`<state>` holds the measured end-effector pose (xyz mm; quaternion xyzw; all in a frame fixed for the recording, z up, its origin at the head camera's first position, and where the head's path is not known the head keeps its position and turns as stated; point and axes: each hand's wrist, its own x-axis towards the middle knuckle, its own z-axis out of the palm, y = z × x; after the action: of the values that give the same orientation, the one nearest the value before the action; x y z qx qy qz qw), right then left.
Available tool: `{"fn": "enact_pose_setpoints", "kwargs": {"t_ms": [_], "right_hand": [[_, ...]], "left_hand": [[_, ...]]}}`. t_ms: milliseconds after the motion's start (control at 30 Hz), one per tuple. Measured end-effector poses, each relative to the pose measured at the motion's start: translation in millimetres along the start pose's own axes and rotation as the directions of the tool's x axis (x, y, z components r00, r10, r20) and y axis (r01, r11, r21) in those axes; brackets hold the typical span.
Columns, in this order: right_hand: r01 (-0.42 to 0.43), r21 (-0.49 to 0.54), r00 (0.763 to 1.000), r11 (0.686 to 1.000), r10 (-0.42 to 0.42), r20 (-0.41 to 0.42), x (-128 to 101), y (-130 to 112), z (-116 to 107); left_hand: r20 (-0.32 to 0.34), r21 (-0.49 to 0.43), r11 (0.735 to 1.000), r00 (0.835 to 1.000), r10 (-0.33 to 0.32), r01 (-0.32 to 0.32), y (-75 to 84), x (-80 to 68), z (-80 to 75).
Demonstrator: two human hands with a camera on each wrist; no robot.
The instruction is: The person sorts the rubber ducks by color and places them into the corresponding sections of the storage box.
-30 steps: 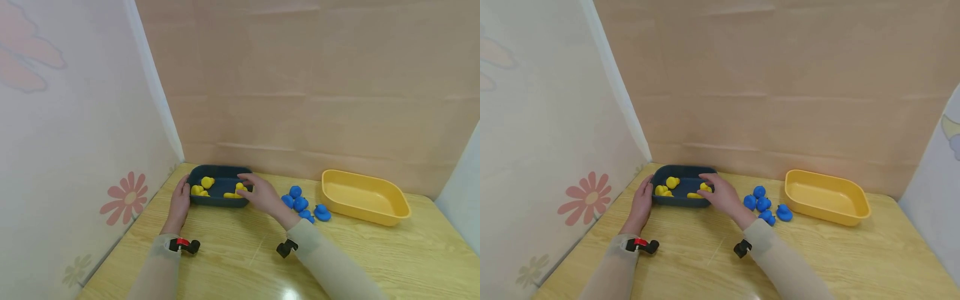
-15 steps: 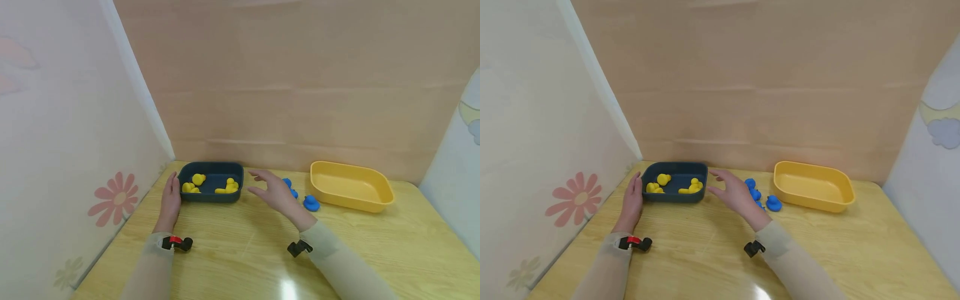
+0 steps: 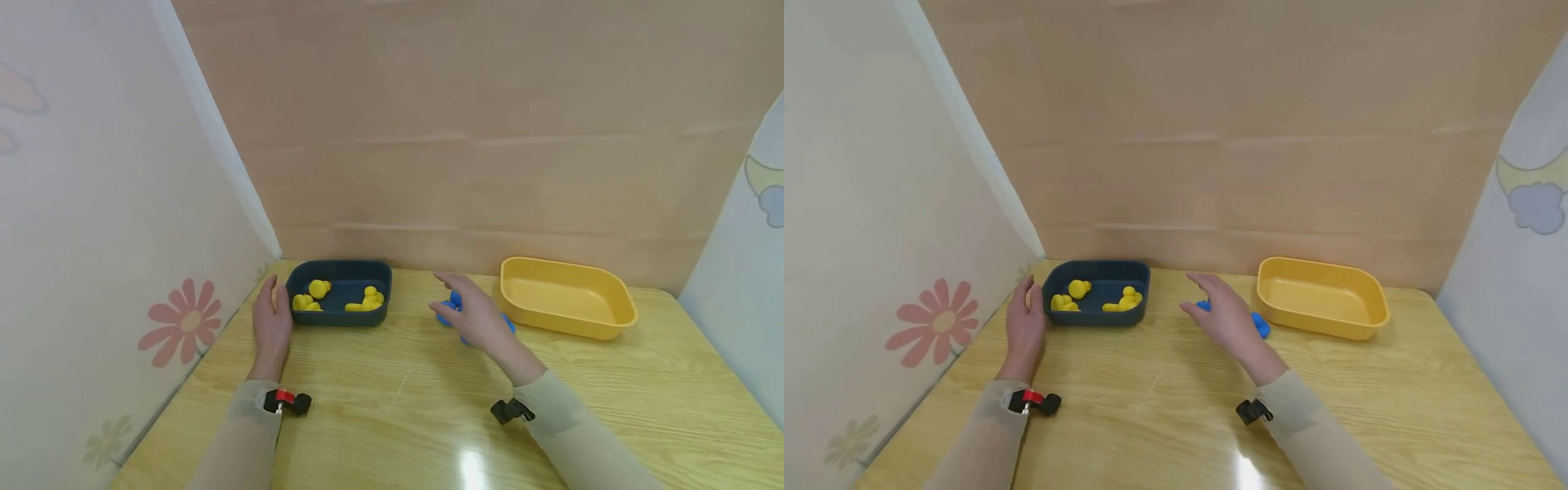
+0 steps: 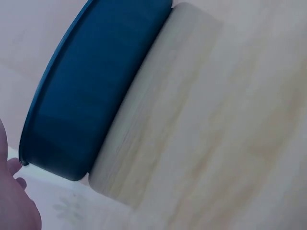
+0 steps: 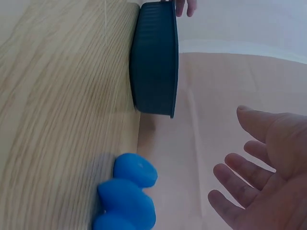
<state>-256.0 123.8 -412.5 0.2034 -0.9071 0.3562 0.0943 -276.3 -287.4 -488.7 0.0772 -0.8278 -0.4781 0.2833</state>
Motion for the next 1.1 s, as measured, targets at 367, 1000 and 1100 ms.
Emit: {"fn": "enact_pose_setpoints", "kwargs": {"t_ms": [367, 1000, 1100], "right_hand": [[0.015, -0.064, 0.995, 0.998, -0.021, -0.093, -20.8, 23.1, -20.8], [-0.024, -0.146, 0.976, 0.989, -0.009, -0.217, -63.4, 61.4, -66.7], [-0.026, -0.145, 0.969, 0.989, -0.01, -0.246, -67.7, 67.8, -74.8]], "left_hand": [[0.022, 0.066, 0.993, 0.995, 0.096, -0.098, 43.3, -7.9, 5.3], [0.21, 0.04, 0.887, 0.872, 0.443, -0.46, 116.5, -45.4, 58.8], [0.249, 0.02, 0.887, 0.862, 0.442, -0.461, 129.0, -54.0, 72.8]]}}
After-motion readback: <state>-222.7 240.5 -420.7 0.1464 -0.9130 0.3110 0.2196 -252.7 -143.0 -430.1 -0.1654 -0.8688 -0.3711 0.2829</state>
